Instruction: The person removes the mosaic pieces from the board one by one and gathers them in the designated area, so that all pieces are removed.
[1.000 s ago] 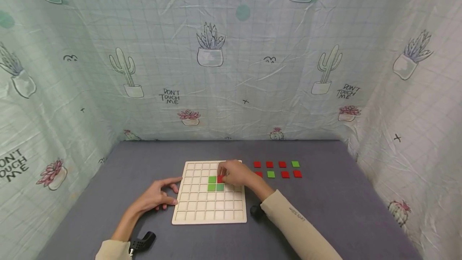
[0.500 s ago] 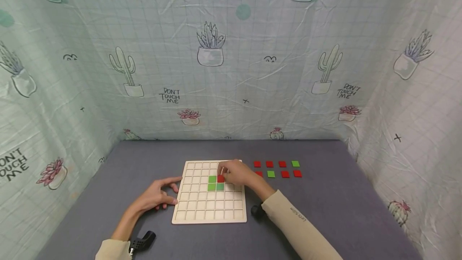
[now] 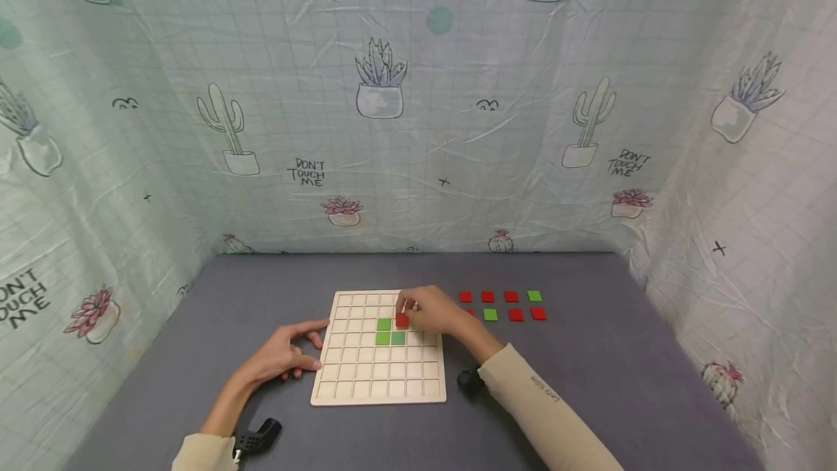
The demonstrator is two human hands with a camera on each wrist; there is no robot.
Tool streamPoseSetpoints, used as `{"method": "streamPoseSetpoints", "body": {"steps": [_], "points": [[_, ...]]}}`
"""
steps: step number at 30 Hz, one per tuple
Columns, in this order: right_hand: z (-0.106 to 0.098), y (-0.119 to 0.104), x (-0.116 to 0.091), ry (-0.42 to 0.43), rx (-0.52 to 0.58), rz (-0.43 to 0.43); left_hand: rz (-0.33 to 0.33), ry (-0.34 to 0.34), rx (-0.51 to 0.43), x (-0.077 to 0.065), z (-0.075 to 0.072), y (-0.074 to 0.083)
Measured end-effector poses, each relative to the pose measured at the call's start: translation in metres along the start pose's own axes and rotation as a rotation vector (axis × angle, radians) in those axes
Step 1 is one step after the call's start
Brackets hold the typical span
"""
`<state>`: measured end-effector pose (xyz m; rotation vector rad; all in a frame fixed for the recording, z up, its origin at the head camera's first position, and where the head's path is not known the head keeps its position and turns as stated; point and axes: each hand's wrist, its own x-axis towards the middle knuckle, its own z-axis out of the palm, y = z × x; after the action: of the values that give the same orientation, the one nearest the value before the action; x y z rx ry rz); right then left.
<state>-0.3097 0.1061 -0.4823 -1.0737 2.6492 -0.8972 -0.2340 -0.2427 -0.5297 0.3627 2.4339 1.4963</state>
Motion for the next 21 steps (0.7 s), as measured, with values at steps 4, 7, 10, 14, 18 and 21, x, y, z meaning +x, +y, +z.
{"method": "streamPoseSetpoints", "body": {"steps": [4, 7, 10, 14, 18, 21], "points": [[-0.009, -0.001, -0.006, 0.017, -0.001, -0.011, -0.012, 0.006, 0.005, 0.0, 0.0, -0.001], [-0.014, 0.001, -0.012, 0.032, -0.002, -0.012, -0.012, 0.007, 0.002, 0.0, 0.0, -0.001], [-0.02, 0.005, -0.018, 0.041, -0.004, -0.018, -0.011, 0.004, -0.001, 0.0, 0.0, -0.001], [-0.029, 0.01, -0.03, 0.037, 0.012, -0.01, -0.017, 0.008, -0.002, 0.0, 0.0, -0.001], [-0.038, 0.018, -0.043, 0.046, 0.033, 0.002, -0.016, 0.012, 0.002, 0.001, 0.001, 0.0], [-0.044, 0.026, -0.053, 0.063, 0.034, -0.001, -0.007, 0.011, 0.005, 0.001, 0.001, 0.0]]}}
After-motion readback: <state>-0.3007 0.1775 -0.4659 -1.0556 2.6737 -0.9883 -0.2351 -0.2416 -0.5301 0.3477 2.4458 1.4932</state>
